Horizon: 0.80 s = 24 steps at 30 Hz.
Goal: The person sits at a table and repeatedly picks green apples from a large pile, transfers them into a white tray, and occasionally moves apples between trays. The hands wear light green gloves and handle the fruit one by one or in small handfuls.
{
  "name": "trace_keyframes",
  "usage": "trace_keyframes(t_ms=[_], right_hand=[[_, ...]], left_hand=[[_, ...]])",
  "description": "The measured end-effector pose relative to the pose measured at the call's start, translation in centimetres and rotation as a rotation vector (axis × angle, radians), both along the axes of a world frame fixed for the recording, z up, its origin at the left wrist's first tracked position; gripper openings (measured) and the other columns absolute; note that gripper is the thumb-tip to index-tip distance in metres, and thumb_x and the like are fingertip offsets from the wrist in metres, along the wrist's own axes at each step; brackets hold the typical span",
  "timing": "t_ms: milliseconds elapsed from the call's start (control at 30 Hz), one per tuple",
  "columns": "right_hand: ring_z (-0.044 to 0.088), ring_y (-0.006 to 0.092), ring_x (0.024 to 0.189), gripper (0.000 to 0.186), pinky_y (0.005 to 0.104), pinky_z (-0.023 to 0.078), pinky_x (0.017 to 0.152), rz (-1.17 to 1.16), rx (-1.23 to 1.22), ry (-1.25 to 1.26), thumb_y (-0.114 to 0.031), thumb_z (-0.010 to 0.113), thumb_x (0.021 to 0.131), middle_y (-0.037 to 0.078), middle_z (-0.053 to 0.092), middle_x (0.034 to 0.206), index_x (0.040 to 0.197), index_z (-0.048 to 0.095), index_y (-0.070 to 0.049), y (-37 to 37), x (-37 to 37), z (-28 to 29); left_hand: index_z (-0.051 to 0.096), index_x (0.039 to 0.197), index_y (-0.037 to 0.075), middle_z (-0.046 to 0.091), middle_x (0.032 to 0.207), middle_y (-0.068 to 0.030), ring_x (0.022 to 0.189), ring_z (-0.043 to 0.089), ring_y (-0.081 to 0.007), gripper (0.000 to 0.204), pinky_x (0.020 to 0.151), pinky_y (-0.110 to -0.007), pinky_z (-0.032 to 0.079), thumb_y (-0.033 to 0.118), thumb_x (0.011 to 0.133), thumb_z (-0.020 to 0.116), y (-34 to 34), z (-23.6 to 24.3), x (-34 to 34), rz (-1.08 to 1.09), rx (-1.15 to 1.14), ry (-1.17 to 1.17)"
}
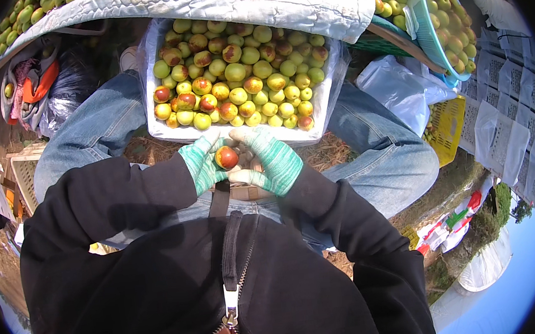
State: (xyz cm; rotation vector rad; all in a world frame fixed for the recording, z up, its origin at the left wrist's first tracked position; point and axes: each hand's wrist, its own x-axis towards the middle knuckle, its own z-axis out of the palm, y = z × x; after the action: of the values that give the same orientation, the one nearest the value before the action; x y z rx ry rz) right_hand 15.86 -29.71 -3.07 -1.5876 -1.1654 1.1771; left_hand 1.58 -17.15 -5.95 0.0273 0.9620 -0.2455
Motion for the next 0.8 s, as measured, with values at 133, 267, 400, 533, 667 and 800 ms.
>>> trace_keyframes(t_ms=[133,267,400,533,667,800], right_hand=[[0.06,0.0243,0.102,0.05,0.0343,0.05,0.085,0.073,-0.113,-0.146,-0.013,0.072,0.079,0.015,0.058,0.113,0.124,0.051,-0.003,-0.2,-2.2,-0.2],[0.061,0.0173,0.089,0.044,0.0279,0.051,0.077,-0.204,-0.371,-0.101,-0.003,0.069,0.078,0.009,0.061,0.102,0.118,0.051,-0.004,-1.0,0.9,-0.6],[0.057,0.0176,0.1,0.05,0.0298,0.046,0.089,-0.448,0.047,-0.13,0.001,0.068,0.077,0.01,0.055,0.112,0.121,0.047,-0.004,2.8,1.7,2.9],[0.053,0.0217,0.108,0.052,0.0335,0.043,0.096,-0.328,0.443,0.128,0.003,0.068,0.076,0.014,0.052,0.119,0.122,0.046,-0.003,12.0,-3.2,9.5],[0.057,0.0252,0.106,0.06,0.0319,0.046,0.092,0.361,0.733,0.334,-0.005,0.073,0.076,0.018,0.051,0.12,0.128,0.043,-0.001,21.9,-14.7,15.8],[0.056,0.0343,0.11,0.057,0.0351,0.047,0.092,0.582,0.568,0.244,-0.018,0.067,0.083,0.021,0.055,0.121,0.131,0.043,0.002,24.0,-19.9,18.5]], left_hand=[[0.045,0.129,0.004,0.056,0.119,-0.0134,0.11,0.056,-0.0268,0.049,0.093,-0.042,0.05,0.041,0.097,0.046,-0.3,0.2,-0.6,-0.086,-0.037,-0.096],[0.046,0.128,0.003,0.057,0.12,-0.0137,0.111,0.056,-0.0268,0.051,0.092,-0.042,0.05,0.041,0.095,0.051,-0.4,-0.5,-0.7,-0.197,0.018,0.077],[0.051,0.124,0.007,0.058,0.119,-0.0106,0.106,0.058,-0.0252,0.042,0.086,-0.038,0.052,0.037,0.095,0.051,0.0,-1.1,-0.1,-0.452,0.004,0.066],[0.058,0.115,0.01,0.062,0.104,-0.0082,0.088,0.061,-0.021,0.032,0.073,-0.035,0.053,0.031,0.093,0.051,-1.0,-1.0,1.5,-0.25,0.224,0.164],[0.06,0.11,0.01,0.063,0.1,-0.0081,0.086,0.062,-0.0211,0.027,0.073,-0.034,0.052,0.028,0.091,0.053,-1.8,-1.3,3.4,-0.354,0.292,0.095],[0.063,0.104,0.01,0.064,0.096,-0.008,0.085,0.063,-0.0212,0.023,0.072,-0.033,0.052,0.025,0.089,0.055,-1.7,-1.1,5.2,-0.456,0.33,0.035]])
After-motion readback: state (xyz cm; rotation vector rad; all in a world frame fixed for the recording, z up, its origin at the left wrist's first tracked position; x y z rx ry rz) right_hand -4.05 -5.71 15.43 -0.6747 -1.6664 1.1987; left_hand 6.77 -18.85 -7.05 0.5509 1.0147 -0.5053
